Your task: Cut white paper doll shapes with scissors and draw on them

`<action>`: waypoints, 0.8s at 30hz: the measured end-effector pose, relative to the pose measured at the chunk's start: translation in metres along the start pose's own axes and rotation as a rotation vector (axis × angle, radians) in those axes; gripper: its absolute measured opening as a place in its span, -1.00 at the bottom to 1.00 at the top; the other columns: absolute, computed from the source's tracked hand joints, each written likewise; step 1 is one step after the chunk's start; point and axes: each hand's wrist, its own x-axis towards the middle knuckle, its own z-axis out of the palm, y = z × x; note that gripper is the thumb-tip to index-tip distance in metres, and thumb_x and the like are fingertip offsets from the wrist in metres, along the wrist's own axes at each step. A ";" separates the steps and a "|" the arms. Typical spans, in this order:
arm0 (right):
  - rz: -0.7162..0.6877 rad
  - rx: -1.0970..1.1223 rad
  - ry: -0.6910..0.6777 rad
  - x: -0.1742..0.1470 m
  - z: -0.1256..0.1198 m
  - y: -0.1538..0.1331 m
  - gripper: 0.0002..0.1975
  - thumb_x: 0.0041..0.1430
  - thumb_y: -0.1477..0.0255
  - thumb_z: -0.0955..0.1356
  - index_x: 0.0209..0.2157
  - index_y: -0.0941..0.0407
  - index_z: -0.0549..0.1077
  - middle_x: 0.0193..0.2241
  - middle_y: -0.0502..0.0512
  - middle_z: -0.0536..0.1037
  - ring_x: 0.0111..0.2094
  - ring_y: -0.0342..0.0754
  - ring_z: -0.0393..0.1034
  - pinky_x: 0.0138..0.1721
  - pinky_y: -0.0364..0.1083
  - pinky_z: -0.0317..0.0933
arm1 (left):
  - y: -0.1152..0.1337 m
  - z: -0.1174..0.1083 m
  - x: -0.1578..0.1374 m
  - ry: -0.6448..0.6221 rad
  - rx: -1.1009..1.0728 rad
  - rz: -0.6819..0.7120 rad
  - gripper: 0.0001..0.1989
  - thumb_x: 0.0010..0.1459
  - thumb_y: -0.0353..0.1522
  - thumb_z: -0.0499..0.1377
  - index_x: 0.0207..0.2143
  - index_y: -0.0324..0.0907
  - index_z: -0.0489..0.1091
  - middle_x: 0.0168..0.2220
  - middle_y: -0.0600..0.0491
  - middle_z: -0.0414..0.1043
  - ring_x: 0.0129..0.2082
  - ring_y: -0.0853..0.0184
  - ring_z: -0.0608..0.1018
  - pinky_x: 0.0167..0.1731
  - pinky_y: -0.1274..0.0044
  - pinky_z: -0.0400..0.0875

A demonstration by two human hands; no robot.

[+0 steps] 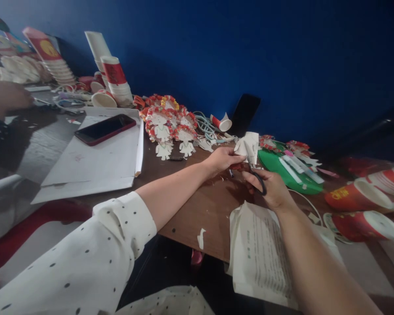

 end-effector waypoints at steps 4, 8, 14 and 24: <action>-0.008 -0.010 -0.004 0.000 0.000 0.003 -0.61 -0.01 0.06 0.46 -0.44 0.14 0.54 -0.64 -0.05 0.41 -0.63 -0.18 0.23 -0.57 -0.15 0.09 | 0.002 -0.004 0.000 -0.046 0.044 0.002 -0.83 0.05 -0.43 0.32 -0.44 -0.35 0.38 -0.57 0.07 0.41 -0.57 0.52 0.44 -0.37 0.58 0.37; -0.017 -0.026 -0.010 0.001 -0.001 0.002 -0.60 0.01 0.05 0.45 -0.47 0.13 0.54 -0.66 -0.05 0.40 -0.63 -0.17 0.23 -0.56 -0.14 0.10 | 0.005 -0.006 0.001 -0.078 0.088 0.002 -0.88 0.08 -0.47 0.29 -0.43 -0.36 0.40 -0.58 0.06 0.41 -0.56 0.51 0.44 -0.39 0.59 0.34; -0.042 -0.061 -0.006 -0.002 0.000 -0.004 -0.58 0.05 0.05 0.43 -0.58 0.12 0.46 -0.70 -0.04 0.38 -0.64 -0.17 0.23 -0.54 -0.15 0.09 | 0.007 -0.007 0.000 -0.105 0.072 -0.026 -0.92 0.13 -0.49 0.24 -0.39 -0.36 0.40 -0.56 0.04 0.44 -0.59 0.51 0.43 -0.43 0.58 0.33; -0.028 -0.048 -0.009 -0.001 -0.001 0.002 -0.56 0.04 0.03 0.43 -0.61 0.12 0.42 -0.70 -0.04 0.37 -0.65 -0.17 0.23 -0.56 -0.15 0.06 | 0.011 -0.010 0.000 -0.128 0.122 0.000 -0.88 0.07 -0.47 0.29 -0.41 -0.36 0.40 -0.54 0.03 0.45 -0.57 0.51 0.44 -0.42 0.57 0.33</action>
